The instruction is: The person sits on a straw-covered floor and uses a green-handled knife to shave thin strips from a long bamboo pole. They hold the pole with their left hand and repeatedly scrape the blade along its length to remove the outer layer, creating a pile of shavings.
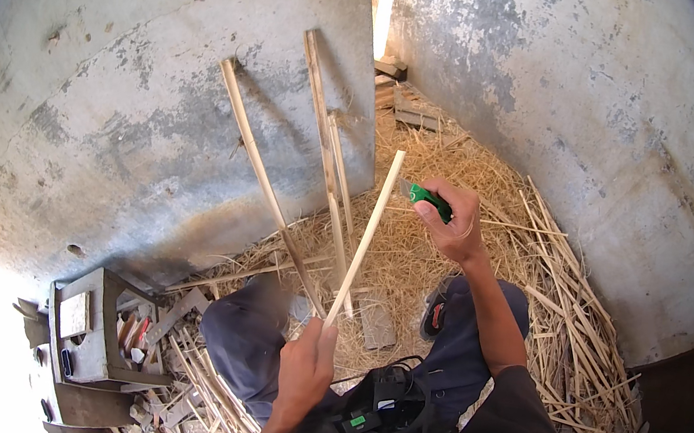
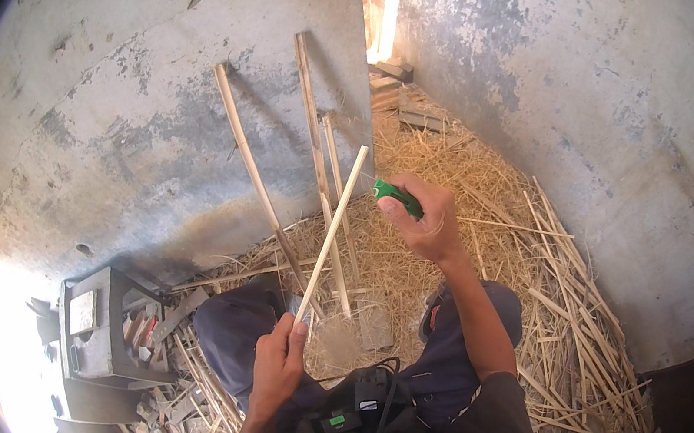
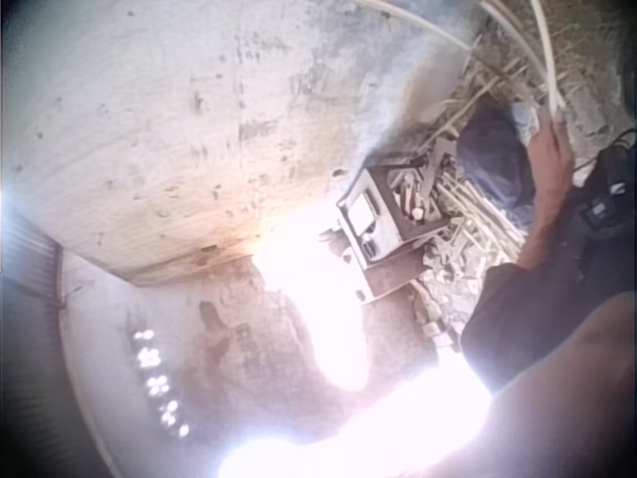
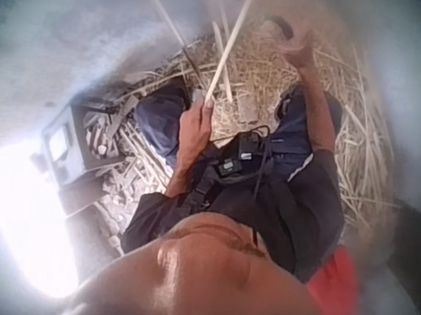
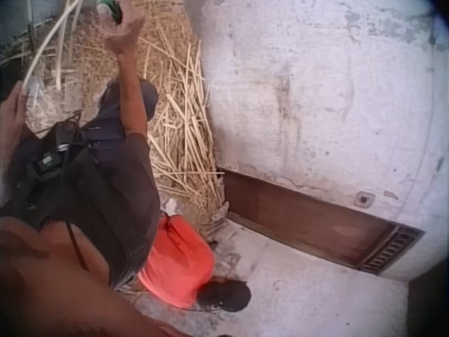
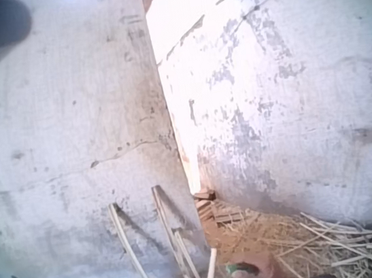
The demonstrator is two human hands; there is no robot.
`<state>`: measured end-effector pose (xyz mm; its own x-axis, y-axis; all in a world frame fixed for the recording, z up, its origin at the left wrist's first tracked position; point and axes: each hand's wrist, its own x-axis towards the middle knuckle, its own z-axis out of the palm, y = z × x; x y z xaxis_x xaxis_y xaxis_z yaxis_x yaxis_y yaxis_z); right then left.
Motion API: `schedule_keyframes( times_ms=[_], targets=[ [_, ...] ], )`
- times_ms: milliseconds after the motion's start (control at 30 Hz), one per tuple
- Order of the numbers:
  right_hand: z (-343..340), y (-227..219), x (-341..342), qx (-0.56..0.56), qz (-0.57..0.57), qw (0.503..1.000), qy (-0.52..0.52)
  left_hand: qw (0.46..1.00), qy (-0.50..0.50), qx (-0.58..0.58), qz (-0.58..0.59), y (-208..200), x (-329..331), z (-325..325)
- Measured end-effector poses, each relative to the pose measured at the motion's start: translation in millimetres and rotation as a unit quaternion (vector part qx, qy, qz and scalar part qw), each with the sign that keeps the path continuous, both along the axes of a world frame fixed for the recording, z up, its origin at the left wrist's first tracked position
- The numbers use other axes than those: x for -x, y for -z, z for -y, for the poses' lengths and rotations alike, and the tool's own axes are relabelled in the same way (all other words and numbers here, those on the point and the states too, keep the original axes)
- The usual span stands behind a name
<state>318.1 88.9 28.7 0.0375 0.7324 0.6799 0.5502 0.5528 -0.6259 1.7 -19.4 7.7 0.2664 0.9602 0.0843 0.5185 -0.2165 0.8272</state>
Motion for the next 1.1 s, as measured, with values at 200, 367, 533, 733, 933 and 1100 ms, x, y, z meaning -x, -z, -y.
schedule_keyframes(
  times_ms=[200,367,533,733,933,1100],
  targets=[
    [2.0,-1.5,2.1,-0.005,0.013,1.000,-0.005,1.000,0.011,0.011,-0.007,2.3,-0.6,2.0],
    [0.0,1.1,-4.8,-0.008,0.010,1.000,0.014,1.000,0.016,0.010,0.002,4.2,-1.1,4.2],
    [-2.3,-2.4,-10.5,-0.016,-0.017,0.999,0.032,1.000,0.021,0.007,-0.005,4.5,-0.1,5.5],
    [-5.3,2.8,-15.7,-0.012,0.003,0.998,0.054,1.000,0.023,0.006,-0.007,5.1,0.2,3.7],
    [-4.9,1.8,-13.1,-0.015,0.001,1.000,0.018,1.000,0.023,-0.003,-0.008,10.9,1.3,5.1],
    [-6.9,-1.5,-31.7,0.028,-0.089,0.984,0.154,1.000,0.018,-0.002,-0.015,7.4,3.0,7.9]
  ],
)
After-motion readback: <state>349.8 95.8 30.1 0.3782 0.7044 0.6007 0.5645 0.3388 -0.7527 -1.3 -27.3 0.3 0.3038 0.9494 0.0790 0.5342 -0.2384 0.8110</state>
